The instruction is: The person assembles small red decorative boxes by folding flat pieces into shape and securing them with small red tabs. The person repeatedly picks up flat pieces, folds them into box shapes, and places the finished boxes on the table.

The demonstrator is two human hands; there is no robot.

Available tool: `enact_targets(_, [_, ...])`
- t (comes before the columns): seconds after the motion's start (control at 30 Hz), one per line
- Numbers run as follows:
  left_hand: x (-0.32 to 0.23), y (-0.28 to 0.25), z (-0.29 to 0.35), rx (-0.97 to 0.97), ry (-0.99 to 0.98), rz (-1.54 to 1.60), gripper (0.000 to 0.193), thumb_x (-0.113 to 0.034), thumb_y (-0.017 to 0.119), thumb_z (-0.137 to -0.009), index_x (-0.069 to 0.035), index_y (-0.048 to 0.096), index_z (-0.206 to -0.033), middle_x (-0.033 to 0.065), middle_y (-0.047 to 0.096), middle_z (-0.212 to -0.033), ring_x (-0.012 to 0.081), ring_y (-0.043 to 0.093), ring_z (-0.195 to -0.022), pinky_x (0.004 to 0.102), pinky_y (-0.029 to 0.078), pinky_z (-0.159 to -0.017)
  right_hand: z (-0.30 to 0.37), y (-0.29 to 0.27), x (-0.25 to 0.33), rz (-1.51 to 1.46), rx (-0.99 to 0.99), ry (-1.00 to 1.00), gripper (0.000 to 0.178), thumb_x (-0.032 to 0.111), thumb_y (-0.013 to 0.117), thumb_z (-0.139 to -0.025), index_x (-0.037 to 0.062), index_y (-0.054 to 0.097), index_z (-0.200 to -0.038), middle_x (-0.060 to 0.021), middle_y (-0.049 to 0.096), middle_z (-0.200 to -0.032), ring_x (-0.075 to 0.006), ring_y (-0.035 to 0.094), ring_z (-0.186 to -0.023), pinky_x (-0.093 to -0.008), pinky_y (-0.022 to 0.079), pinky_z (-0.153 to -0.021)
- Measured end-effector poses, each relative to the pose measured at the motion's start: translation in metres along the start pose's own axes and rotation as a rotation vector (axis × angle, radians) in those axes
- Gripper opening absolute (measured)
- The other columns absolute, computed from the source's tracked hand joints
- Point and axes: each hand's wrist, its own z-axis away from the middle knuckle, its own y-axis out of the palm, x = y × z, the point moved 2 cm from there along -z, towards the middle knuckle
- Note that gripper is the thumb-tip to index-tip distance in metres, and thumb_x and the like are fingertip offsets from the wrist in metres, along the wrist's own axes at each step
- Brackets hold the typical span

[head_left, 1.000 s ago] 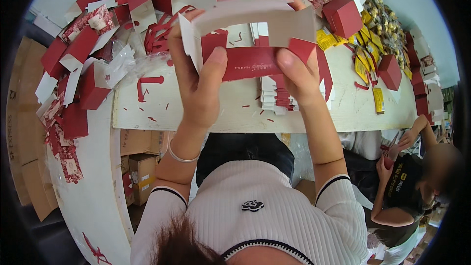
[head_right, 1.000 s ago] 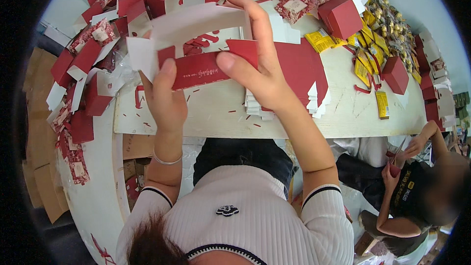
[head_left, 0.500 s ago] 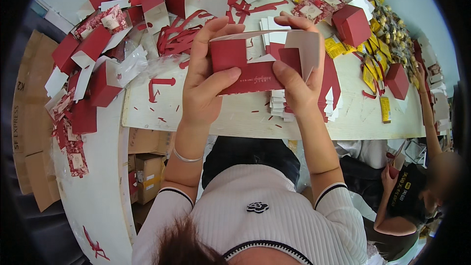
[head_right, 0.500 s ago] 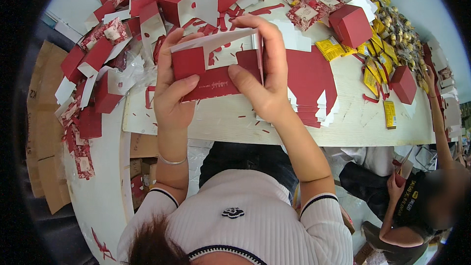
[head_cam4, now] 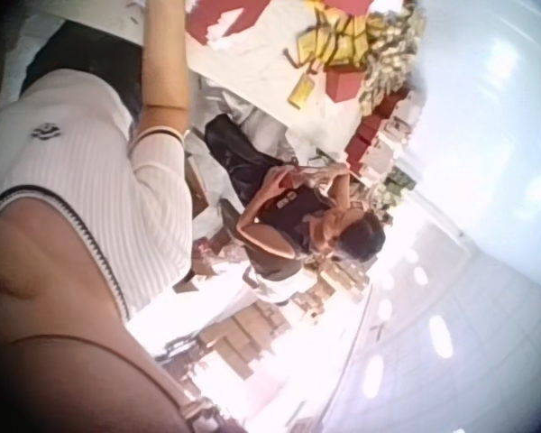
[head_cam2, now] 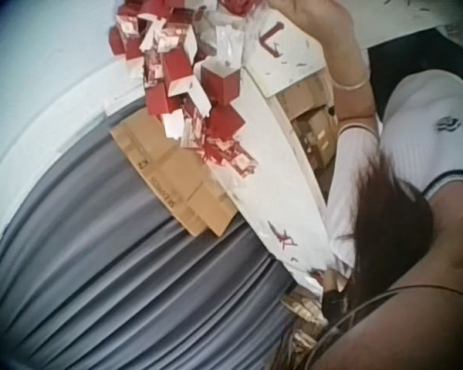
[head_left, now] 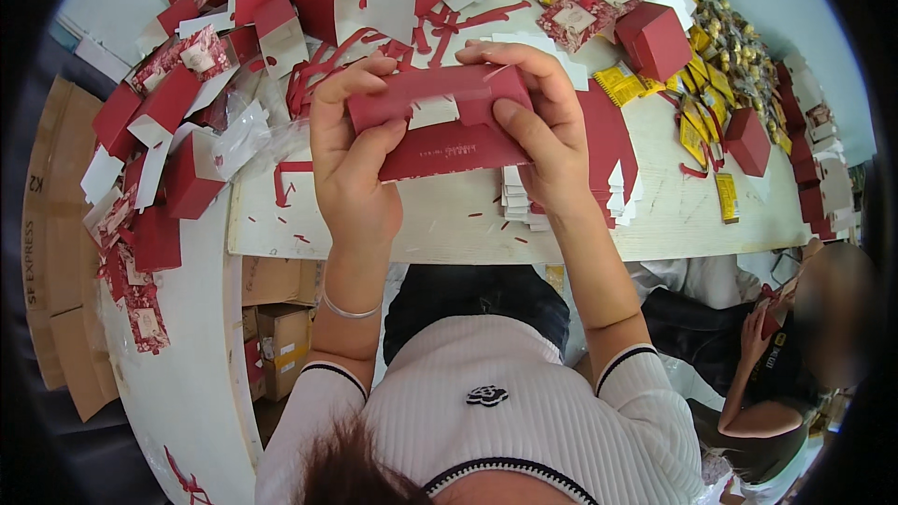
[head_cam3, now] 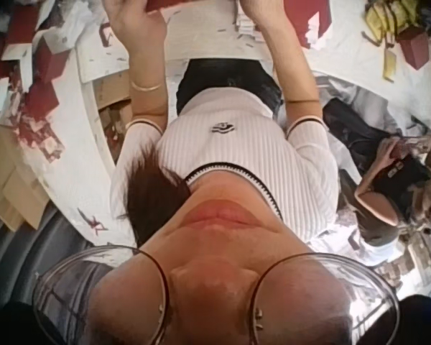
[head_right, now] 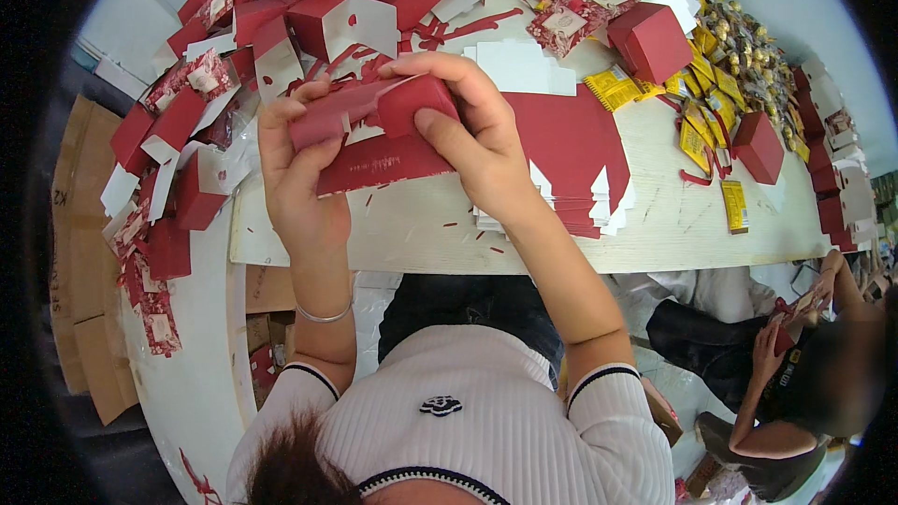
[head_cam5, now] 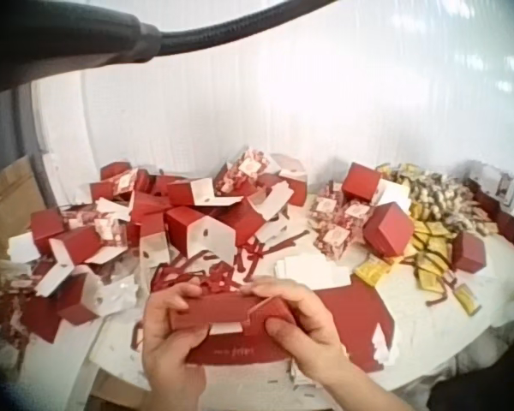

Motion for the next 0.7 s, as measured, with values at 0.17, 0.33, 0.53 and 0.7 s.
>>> enact_targets(0.17, [0.001, -0.007, -0.006, 0.289, 0.093, -0.144, 0.023, 0.004, 0.044, -0.067, -0.004, 0.052, -0.086, 0.0132, 0.047, -0.115, 0.0192, 0.042, -0.105, 0.0300, 0.031, -0.090, 0.000, -0.002, 0.001, 0.047, -0.105, -0.011, 0.023, -0.005, 0.041, -0.079, 0.0027, 0.057, -0.094, -0.0103, 0.053, -0.108, -0.0166, 0.048, -0.102, -0.0277, 0.035, -0.091])
enact_targets(0.33, [-0.006, -0.007, -0.006, 0.343, 0.128, -0.282, 0.020, 0.001, 0.050, -0.068, -0.004, 0.049, -0.087, 0.0141, 0.045, -0.115, 0.0205, 0.042, -0.104, 0.0329, 0.030, -0.092, 0.004, 0.001, 0.013, 0.303, 0.032, -0.160, 0.026, -0.004, 0.055, -0.070, 0.0030, 0.055, -0.094, -0.0121, 0.048, -0.113, -0.0225, 0.045, -0.106, -0.0313, 0.034, -0.092])
enact_targets(0.53, [-0.005, 0.000, -0.009, 0.296, 0.324, -0.390, 0.028, 0.007, 0.052, -0.068, -0.004, 0.047, -0.094, 0.0125, 0.048, -0.109, 0.0208, 0.044, -0.102, 0.0318, 0.033, -0.090, 0.001, 0.006, 0.022, 0.433, 0.072, -0.223, 0.046, -0.009, 0.051, -0.064, 0.0023, 0.049, -0.109, -0.0123, 0.048, -0.113, -0.0248, 0.043, -0.110, -0.0345, 0.031, -0.096])
enact_targets(0.7, [-0.005, 0.002, -0.005, 0.262, 0.424, -0.483, 0.031, 0.007, 0.054, -0.069, -0.002, 0.049, -0.098, 0.0121, 0.049, -0.108, 0.0224, 0.045, -0.101, 0.0325, 0.034, -0.090, -0.001, 0.005, 0.025, 0.466, 0.091, -0.201, 0.048, -0.009, 0.051, -0.064, 0.0005, 0.049, -0.111, -0.0127, 0.049, -0.114, -0.0248, 0.043, -0.112, -0.0343, 0.030, -0.097])
